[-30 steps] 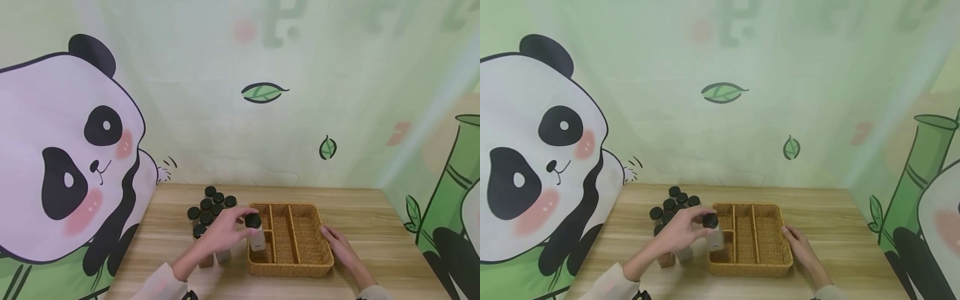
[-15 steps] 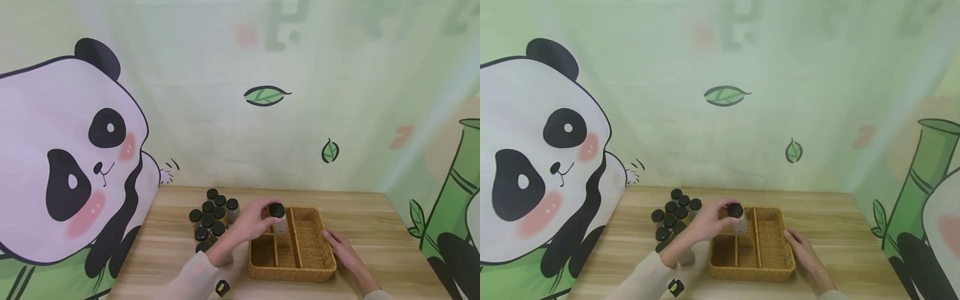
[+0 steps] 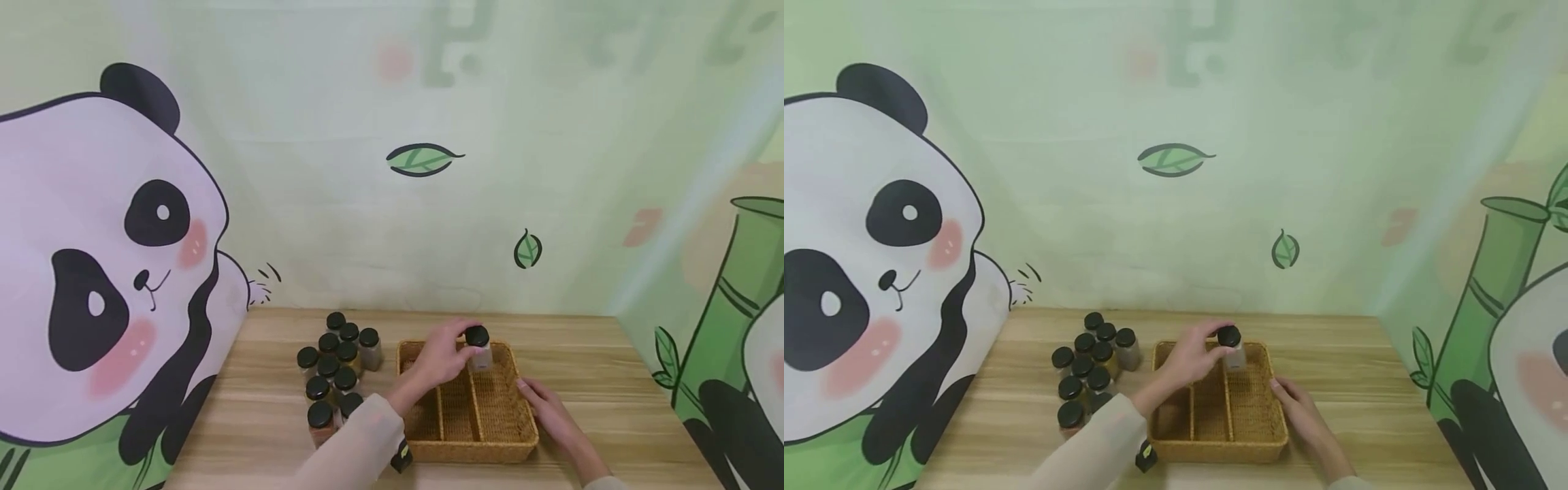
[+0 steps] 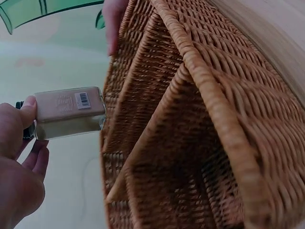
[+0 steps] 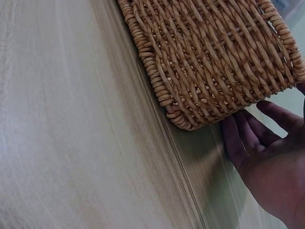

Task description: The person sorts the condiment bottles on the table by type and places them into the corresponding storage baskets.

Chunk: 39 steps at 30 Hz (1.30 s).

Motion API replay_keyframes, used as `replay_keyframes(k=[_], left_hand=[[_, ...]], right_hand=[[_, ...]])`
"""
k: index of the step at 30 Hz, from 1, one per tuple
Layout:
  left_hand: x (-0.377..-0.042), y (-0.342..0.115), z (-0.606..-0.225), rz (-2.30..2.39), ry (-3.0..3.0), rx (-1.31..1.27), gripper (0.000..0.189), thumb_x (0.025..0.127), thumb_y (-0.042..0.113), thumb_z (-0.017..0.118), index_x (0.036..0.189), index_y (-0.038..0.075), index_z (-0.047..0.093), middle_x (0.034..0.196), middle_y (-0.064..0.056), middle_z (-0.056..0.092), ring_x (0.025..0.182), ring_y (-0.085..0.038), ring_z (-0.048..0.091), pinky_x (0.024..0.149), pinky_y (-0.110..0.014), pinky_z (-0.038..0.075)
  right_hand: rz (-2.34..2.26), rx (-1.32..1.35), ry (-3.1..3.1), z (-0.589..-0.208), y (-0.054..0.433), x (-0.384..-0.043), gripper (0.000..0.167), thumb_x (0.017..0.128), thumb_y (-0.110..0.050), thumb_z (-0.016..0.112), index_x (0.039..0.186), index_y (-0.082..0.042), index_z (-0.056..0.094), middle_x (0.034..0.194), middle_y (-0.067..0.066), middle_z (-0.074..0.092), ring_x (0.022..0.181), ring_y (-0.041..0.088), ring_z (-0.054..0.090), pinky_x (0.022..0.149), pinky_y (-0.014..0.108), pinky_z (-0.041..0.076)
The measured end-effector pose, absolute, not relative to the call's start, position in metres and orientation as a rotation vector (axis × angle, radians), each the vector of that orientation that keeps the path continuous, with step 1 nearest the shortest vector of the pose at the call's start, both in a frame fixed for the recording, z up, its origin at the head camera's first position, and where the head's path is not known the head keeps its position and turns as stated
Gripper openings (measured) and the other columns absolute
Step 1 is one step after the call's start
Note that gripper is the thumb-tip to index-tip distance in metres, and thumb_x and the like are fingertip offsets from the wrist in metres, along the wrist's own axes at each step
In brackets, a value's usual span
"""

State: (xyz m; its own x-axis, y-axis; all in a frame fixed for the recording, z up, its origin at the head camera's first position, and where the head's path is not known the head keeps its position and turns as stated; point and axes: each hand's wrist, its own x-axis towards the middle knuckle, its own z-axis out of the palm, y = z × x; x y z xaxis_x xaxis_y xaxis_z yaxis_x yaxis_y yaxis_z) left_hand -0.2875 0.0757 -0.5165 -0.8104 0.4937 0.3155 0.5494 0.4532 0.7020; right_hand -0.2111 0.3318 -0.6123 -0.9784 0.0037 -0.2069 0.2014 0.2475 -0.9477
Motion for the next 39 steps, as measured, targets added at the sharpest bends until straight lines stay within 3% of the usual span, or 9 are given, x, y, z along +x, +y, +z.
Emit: replay_keyframes(k=[11, 25, 39], left_hand=[[-0.299, 0.104, -0.551, -1.346, -2.672, -0.853, 0.051, 0.099, 0.017, 0.076, 0.149, 0.017, 0.062, 0.143, -0.004, 0.065, 0.131, -0.019, 0.061, 0.106, -0.035, 0.053], [-0.302, 0.118, -0.571, -1.252, -2.773, -0.770, 0.043, 0.101, 0.017, 0.076, 0.142, 0.020, 0.065, 0.138, 0.000, 0.067, 0.124, -0.017, 0.064, 0.098, -0.035, 0.056], [-0.301, 0.127, -0.565, -1.104, -2.879, -0.701, 0.052, 0.100, 0.024, 0.077, 0.150, 0.023, 0.061, 0.142, -0.001, 0.059, 0.127, -0.020, 0.060, 0.097, -0.032, 0.057]], right_hand=[[-1.809, 0.247, 2.341, -0.615, 0.333, -0.214, 0.072, 0.113, -0.045, 0.049, 0.157, 0.011, 0.037, 0.161, 0.032, 0.038, 0.151, 0.048, 0.035, 0.120, 0.059, 0.036], [-1.822, 0.230, 2.335, -0.612, 0.332, -0.212, 0.072, 0.113, -0.045, 0.048, 0.157, 0.011, 0.037, 0.160, 0.032, 0.040, 0.148, 0.046, 0.040, 0.116, 0.056, 0.043], [-1.849, 0.227, 2.303, -0.615, 0.334, -0.211, 0.077, 0.111, -0.051, 0.049, 0.159, 0.007, 0.036, 0.162, 0.031, 0.038, 0.149, 0.047, 0.039, 0.114, 0.055, 0.044]])
